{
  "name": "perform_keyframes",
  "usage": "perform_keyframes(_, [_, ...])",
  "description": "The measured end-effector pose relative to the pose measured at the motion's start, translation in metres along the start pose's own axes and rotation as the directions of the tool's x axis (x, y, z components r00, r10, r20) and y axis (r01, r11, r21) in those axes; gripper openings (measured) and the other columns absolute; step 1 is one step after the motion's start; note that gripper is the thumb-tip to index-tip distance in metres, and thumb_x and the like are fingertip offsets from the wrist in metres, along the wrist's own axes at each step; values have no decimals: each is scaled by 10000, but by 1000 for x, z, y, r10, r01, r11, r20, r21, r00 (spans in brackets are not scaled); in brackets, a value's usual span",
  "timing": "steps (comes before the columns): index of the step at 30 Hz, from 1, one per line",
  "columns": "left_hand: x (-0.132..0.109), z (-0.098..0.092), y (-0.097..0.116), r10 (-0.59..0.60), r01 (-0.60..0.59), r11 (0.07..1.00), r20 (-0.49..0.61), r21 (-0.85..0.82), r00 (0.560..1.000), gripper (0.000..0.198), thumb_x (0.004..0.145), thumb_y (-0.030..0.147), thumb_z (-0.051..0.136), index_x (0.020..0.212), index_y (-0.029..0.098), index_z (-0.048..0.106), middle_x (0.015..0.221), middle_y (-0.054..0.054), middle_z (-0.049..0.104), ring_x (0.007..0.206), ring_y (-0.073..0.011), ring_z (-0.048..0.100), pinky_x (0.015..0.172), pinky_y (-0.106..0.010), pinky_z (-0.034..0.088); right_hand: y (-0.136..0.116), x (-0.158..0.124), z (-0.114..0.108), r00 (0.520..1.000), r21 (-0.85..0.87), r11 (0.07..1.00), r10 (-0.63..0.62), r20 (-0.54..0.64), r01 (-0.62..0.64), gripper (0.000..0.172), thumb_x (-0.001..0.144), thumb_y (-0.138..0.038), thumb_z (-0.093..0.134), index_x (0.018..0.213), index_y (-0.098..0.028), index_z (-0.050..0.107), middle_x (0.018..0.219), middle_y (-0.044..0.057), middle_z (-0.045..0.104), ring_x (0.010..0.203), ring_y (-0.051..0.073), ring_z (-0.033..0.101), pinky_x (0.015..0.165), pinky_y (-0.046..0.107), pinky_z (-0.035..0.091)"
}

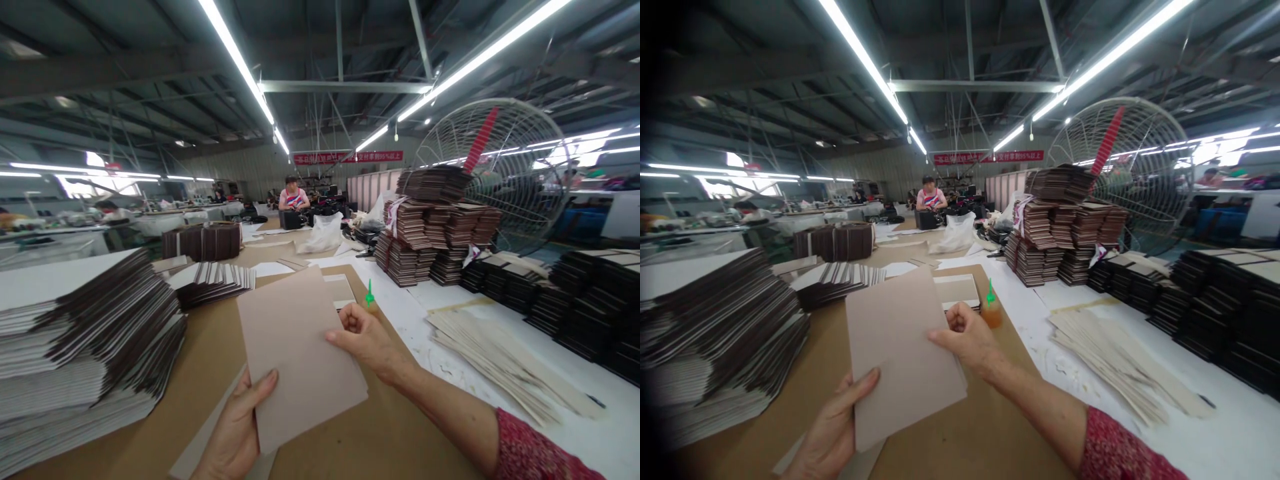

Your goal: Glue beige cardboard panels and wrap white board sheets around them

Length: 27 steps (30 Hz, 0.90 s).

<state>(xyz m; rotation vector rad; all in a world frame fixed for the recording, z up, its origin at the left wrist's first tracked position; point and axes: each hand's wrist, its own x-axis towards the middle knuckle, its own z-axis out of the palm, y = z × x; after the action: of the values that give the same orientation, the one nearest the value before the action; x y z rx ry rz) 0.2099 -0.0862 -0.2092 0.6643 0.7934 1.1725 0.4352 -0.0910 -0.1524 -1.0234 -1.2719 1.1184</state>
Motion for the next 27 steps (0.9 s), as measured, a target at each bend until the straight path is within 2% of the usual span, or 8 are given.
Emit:
perform_keyframes(5, [2,-1,-3,-4,4,999,21,-37,1000,813,694,228,778,1407,297,394,1104,-75,708,1007,-268,670,867,-374,556,0,2,3,998,-2,1000,-12,-63,12,387,660,-363,794,701,-200,445,612,-79,519,540,82,449,496,194,329])
perform_keyframes(9, [3,-2,-5,-12,13,997,2,-82,1000,904,613,230,834,1402,310,400,1173,-79,684,1027,-287,661,897,-406,542,0,2,3,995,19,999,-45,-86,47,365,645,-358,788,673,-193,463,601,-77,504,529,82,435,495,199,328])
perform_keyframes(12, [3,0,-5,-2,-1,996,-29,-84,1000,935,564,250,863,1390,276,425,1150,-102,691,1007,-308,667,887,-425,545,-2,1,3,994,0,999,-47,-98,47,280,667,-353,765,693,-179,547,621,-60,543,551,94,470,514,209,348])
perform_keyframes(16, [3,7,-5,21,-23,999,-57,-35,998,948,546,278,878,1382,255,432,1075,-109,716,965,-304,681,859,-417,553,-3,0,1,988,-119,991,-77,-131,61,172,725,-322,711,814,-177,686,697,-27,628,628,130,542,573,236,392])
perform_keyframes(20, [2,15,-5,76,-76,997,-56,2,996,961,533,305,883,1380,255,431,1067,-102,720,954,-296,684,848,-408,554,-2,0,0,968,-290,949,-179,-176,123,178,782,-263,660,933,-207,735,808,-3,676,728,161,591,655,267,430])
perform_keyframes(25, [0,19,-6,100,-99,995,-53,19,994,945,555,341,874,1381,254,423,1069,-103,719,930,-284,691,819,-387,562,0,0,-1,893,-476,827,-418,-165,299,129,769,-193,670,875,-224,736,870,7,634,759,151,559,676,266,424])
perform_keyframes(27, [0,19,-6,102,-101,995,-60,18,993,937,570,347,868,1385,262,414,1068,-98,719,940,-275,689,824,-374,560,-1,-1,-1,870,-488,808,-461,-176,329,96,759,-191,678,838,-220,724,874,10,614,772,153,546,679,263,422])
